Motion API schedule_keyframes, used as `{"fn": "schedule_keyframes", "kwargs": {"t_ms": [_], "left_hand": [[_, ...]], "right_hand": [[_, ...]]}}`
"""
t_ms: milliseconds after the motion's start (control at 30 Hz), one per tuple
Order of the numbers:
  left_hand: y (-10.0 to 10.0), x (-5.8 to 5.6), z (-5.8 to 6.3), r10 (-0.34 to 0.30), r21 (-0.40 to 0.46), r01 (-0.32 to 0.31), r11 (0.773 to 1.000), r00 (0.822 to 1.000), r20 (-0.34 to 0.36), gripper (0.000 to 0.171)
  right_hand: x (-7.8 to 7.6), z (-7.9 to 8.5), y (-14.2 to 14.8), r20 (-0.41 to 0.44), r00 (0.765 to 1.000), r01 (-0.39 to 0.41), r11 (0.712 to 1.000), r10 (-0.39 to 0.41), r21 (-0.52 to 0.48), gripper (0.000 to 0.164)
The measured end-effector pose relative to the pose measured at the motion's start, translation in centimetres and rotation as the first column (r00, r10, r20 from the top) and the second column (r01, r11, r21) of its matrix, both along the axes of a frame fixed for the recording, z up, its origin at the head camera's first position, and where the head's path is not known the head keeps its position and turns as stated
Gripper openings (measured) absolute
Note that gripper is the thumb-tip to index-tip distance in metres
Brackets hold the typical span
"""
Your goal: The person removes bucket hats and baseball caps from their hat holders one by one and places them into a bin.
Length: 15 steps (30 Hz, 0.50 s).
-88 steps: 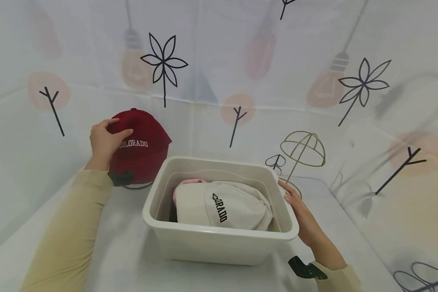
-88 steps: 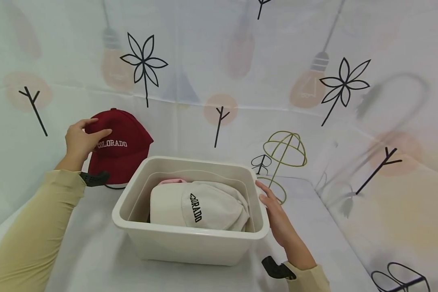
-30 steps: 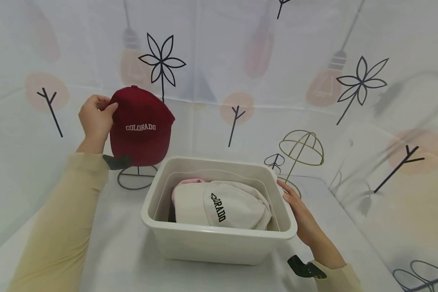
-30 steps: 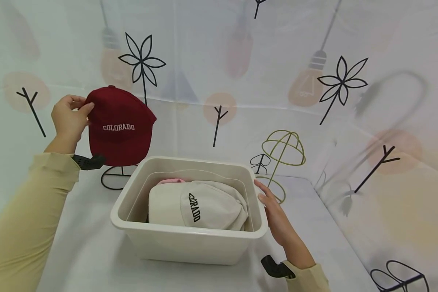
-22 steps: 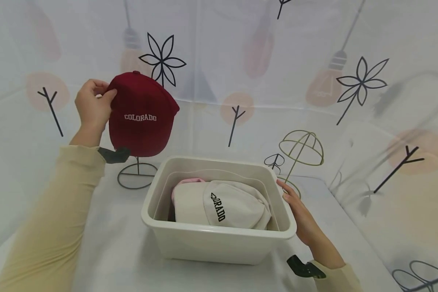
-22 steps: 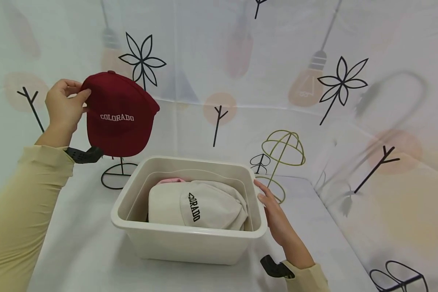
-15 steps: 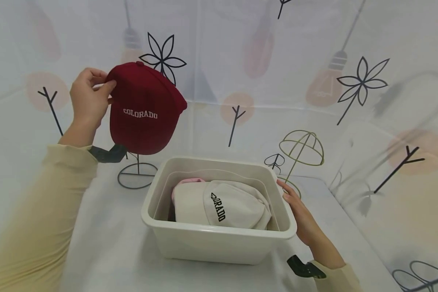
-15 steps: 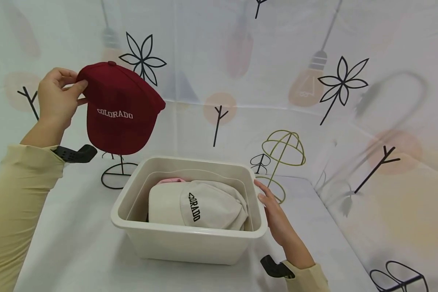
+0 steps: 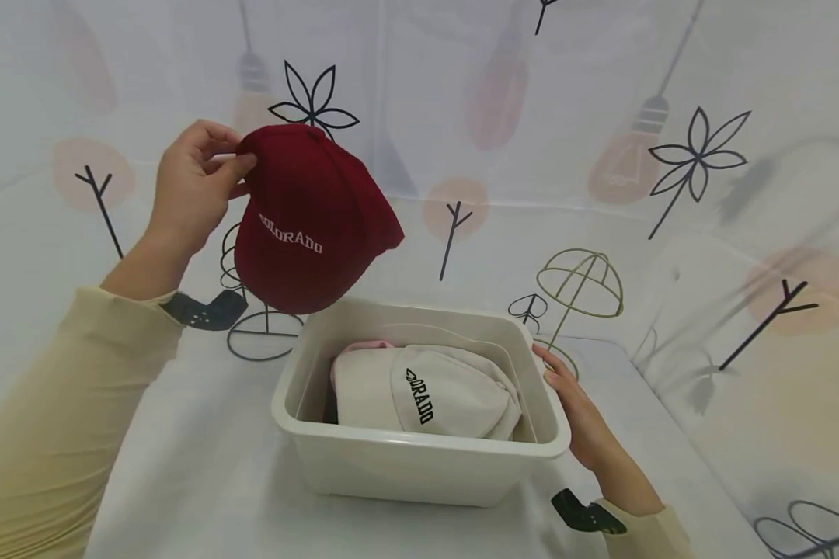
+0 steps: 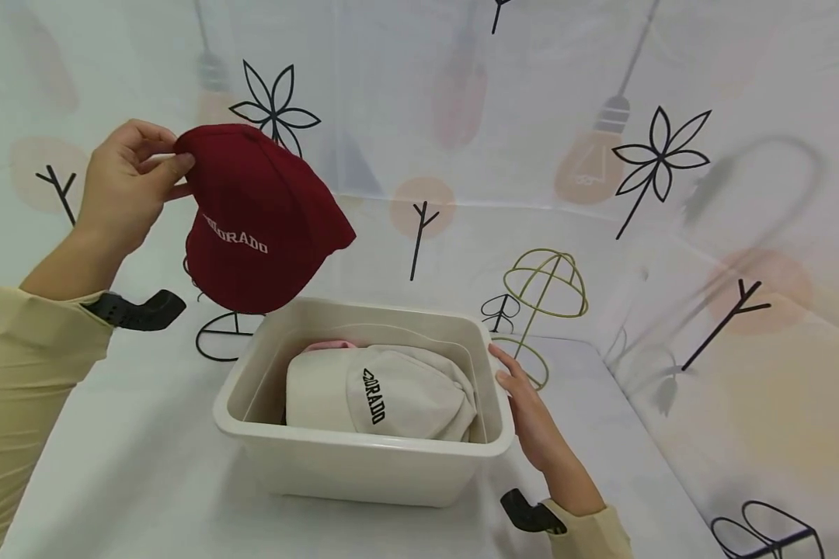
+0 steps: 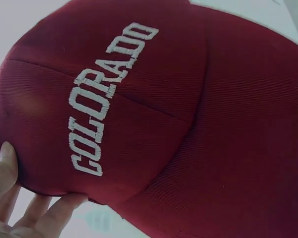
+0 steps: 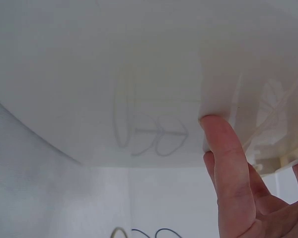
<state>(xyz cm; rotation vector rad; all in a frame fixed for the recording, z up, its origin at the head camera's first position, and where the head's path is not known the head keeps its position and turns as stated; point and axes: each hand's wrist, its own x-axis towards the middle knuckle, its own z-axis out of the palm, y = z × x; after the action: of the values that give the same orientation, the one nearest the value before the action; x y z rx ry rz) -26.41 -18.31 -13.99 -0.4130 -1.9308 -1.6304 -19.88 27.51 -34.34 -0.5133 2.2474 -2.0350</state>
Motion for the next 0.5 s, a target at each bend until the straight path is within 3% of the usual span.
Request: {"fn": "schedule_keyframes", "kwargs": {"t_ms": [167, 267, 400, 500], "left_hand": [[0.9, 0.7, -0.3, -0.121, -0.007, 0.121, 0.993, 0.992, -0.02, 0.012], [1.3, 0.9, -0.6, -0.214, 0.01, 0.214, 0.977, 0.976, -0.033, 0.011], [1.9, 0.9, -0.8, -0.261, -0.069, 0.26, 0.963, 0.965, -0.006, 0.01], [2.4, 1.0, -1.0, -0.26, -0.183, 0.26, 0.948, 0.965, 0.029, 0.009]], "right_hand": [[0.0, -0.1, 0.0, 0.003, 1.0, -0.014, 1.0, 0.014, -0.008, 0.048], [-0.1, -0.2, 0.0, -0.004, 1.0, -0.018, 1.0, 0.017, -0.009, 0.048], [-0.1, -0.2, 0.0, -0.011, 1.0, -0.015, 1.0, 0.015, -0.002, 0.048], [-0.2, -0.1, 0.1, -0.011, 1.0, -0.011, 1.0, 0.011, 0.006, 0.048]]}}
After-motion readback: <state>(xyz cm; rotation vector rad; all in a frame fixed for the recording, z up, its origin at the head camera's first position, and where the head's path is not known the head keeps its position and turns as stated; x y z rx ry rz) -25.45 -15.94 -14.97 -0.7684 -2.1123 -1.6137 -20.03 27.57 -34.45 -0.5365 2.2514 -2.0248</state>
